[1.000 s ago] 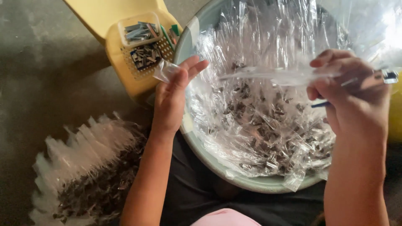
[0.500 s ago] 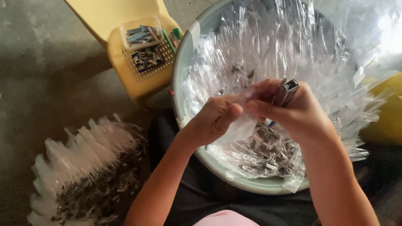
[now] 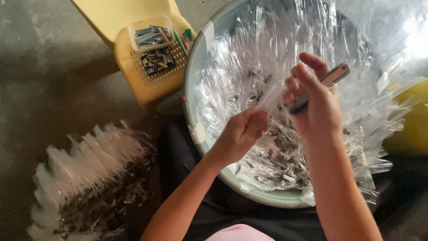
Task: A person is rapidly stapling small plastic bags and organizing them into a pile.
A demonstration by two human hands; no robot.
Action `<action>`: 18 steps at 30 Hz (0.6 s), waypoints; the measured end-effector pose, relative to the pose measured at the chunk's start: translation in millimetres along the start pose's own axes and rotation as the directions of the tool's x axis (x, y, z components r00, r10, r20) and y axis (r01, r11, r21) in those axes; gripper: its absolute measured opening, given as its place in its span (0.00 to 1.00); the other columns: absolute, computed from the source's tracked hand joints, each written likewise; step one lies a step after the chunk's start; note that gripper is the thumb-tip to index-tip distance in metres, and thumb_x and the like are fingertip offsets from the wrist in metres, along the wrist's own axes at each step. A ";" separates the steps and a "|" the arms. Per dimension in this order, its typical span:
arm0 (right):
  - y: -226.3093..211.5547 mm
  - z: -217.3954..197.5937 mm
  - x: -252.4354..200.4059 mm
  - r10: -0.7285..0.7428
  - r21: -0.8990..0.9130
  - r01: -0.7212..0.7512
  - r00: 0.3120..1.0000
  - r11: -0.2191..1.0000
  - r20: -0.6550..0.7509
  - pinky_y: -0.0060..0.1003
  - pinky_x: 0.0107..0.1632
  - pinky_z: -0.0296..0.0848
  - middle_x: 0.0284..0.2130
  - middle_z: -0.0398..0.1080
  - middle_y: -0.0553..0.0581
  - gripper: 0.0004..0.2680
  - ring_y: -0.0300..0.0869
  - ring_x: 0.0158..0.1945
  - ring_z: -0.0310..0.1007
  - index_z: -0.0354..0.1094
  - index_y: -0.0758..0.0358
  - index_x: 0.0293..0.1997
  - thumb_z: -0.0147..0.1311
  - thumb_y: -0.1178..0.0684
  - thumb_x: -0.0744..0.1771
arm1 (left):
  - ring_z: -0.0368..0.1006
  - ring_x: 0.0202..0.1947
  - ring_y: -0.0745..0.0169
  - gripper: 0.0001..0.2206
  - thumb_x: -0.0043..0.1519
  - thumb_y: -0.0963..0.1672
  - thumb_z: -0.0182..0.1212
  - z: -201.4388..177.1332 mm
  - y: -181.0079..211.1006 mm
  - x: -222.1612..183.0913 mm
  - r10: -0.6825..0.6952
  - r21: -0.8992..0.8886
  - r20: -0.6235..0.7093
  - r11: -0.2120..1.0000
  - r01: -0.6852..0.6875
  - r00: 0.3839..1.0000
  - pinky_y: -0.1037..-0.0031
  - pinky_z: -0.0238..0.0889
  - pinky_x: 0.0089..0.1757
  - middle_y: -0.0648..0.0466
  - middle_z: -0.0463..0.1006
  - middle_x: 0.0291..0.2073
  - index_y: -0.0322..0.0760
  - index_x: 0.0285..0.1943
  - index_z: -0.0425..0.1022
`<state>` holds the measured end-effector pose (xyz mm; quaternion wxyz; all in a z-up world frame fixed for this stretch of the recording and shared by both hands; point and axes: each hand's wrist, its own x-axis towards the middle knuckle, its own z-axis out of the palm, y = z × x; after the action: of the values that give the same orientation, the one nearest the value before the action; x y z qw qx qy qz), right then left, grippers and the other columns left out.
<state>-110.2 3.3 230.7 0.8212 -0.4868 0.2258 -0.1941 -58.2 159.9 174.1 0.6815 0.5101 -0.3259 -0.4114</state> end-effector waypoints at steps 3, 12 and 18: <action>30.4 14.2 0.4 0.019 0.155 0.013 0.980 0.988 -0.197 0.26 0.30 0.66 0.27 0.70 0.52 0.06 0.35 0.27 0.69 0.69 0.64 0.44 0.62 0.60 0.66 | 0.62 0.20 0.79 0.20 0.73 0.53 0.42 -2.8 -12.7 6.0 0.055 0.128 -0.154 0.991 -0.035 0.986 0.78 0.63 0.26 0.66 0.64 0.15 0.43 0.32 0.70; 43.1 15.5 14.5 -0.042 0.054 0.055 0.974 0.997 -0.221 0.45 0.29 0.81 0.19 0.69 0.63 0.17 0.52 0.23 0.78 0.66 0.67 0.25 0.53 0.43 0.70 | 0.76 0.22 0.50 0.19 0.73 0.48 0.40 -1.2 -19.1 -9.8 -0.051 0.317 -0.150 0.943 0.097 0.987 0.63 0.70 0.31 0.45 0.77 0.20 0.34 0.39 0.75; 75.7 -59.4 45.2 -0.150 -0.104 0.125 0.950 0.987 -0.275 0.37 0.16 0.66 0.12 0.54 0.53 0.19 0.40 0.12 0.62 0.59 0.61 0.18 0.63 0.48 0.69 | 0.68 0.17 0.70 0.12 0.72 0.43 0.50 -3.8 -25.4 -43.1 -0.055 -0.015 -0.076 0.998 0.054 0.996 0.78 0.65 0.26 0.57 0.69 0.13 0.35 0.35 0.73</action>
<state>-98.8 -29.2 130.1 0.7434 -0.5034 0.3142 -0.3086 -80.1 196.5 147.5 0.6853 0.5297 -0.2826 -0.4122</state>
